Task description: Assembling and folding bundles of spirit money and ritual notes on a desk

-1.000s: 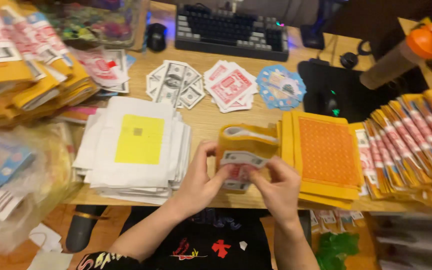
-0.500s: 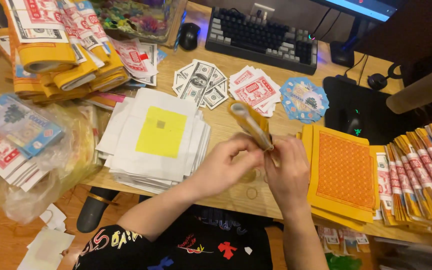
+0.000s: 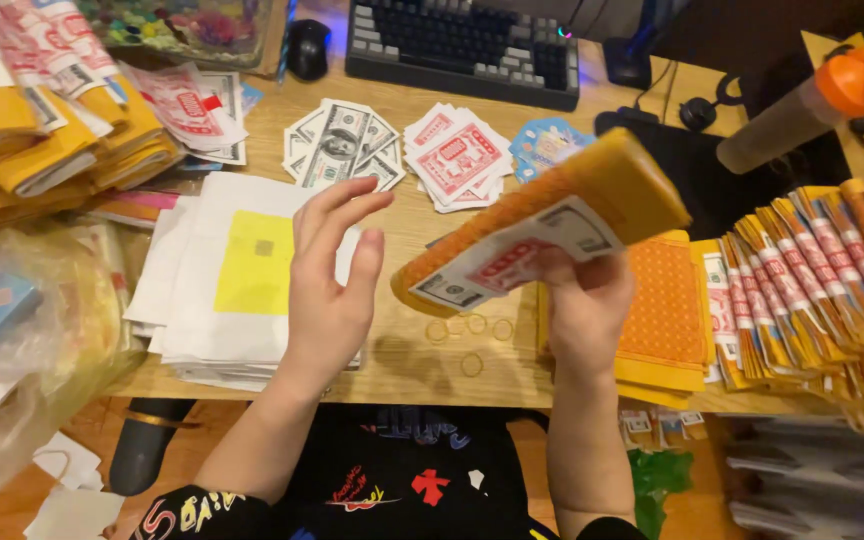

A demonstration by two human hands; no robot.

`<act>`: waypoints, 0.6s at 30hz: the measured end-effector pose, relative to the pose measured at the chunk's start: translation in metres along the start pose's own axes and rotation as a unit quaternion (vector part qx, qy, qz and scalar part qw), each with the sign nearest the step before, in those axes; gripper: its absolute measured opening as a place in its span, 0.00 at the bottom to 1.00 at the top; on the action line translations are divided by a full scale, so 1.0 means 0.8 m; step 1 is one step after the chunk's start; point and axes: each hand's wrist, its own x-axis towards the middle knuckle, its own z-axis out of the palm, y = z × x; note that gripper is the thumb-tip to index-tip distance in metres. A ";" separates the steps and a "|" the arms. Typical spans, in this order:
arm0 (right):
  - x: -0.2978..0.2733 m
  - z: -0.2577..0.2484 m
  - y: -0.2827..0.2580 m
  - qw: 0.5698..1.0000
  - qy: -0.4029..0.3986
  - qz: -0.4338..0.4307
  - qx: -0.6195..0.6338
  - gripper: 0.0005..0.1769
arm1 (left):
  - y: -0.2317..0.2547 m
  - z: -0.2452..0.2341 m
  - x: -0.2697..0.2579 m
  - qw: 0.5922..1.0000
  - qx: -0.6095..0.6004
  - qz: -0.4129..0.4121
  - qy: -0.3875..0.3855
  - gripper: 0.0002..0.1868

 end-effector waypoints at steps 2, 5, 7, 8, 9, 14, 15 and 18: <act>-0.006 0.010 -0.006 1.000 -0.025 0.015 -0.004 0.21 | -0.010 0.014 -0.005 0.998 -0.004 -0.002 -0.062 0.18; -0.015 0.028 -0.019 0.997 -0.067 0.036 0.002 0.23 | -0.004 0.027 -0.005 0.989 -0.005 -0.035 -0.144 0.24; -0.011 0.041 -0.033 0.996 -0.082 0.033 0.013 0.23 | -0.003 0.032 0.001 0.984 -0.005 -0.058 -0.166 0.26; -0.010 0.046 -0.042 0.995 -0.089 0.046 0.001 0.20 | -0.007 0.033 0.001 0.986 -0.018 -0.066 -0.153 0.24; -0.010 0.051 -0.051 0.994 -0.096 0.059 -0.011 0.17 | -0.013 0.034 0.001 0.987 -0.031 -0.073 -0.139 0.22; -0.015 0.069 -0.062 0.984 -0.164 0.036 -0.067 0.06 | -0.016 0.037 0.006 0.976 -0.114 -0.157 -0.102 0.15; -0.017 0.070 -0.062 0.975 -0.199 0.014 -0.100 0.14 | -0.011 0.035 0.009 0.978 -0.131 -0.145 -0.072 0.13; -0.025 0.072 -0.063 0.973 -0.214 0.041 -0.081 0.07 | -0.029 0.031 0.000 0.982 -0.128 -0.120 -0.067 0.14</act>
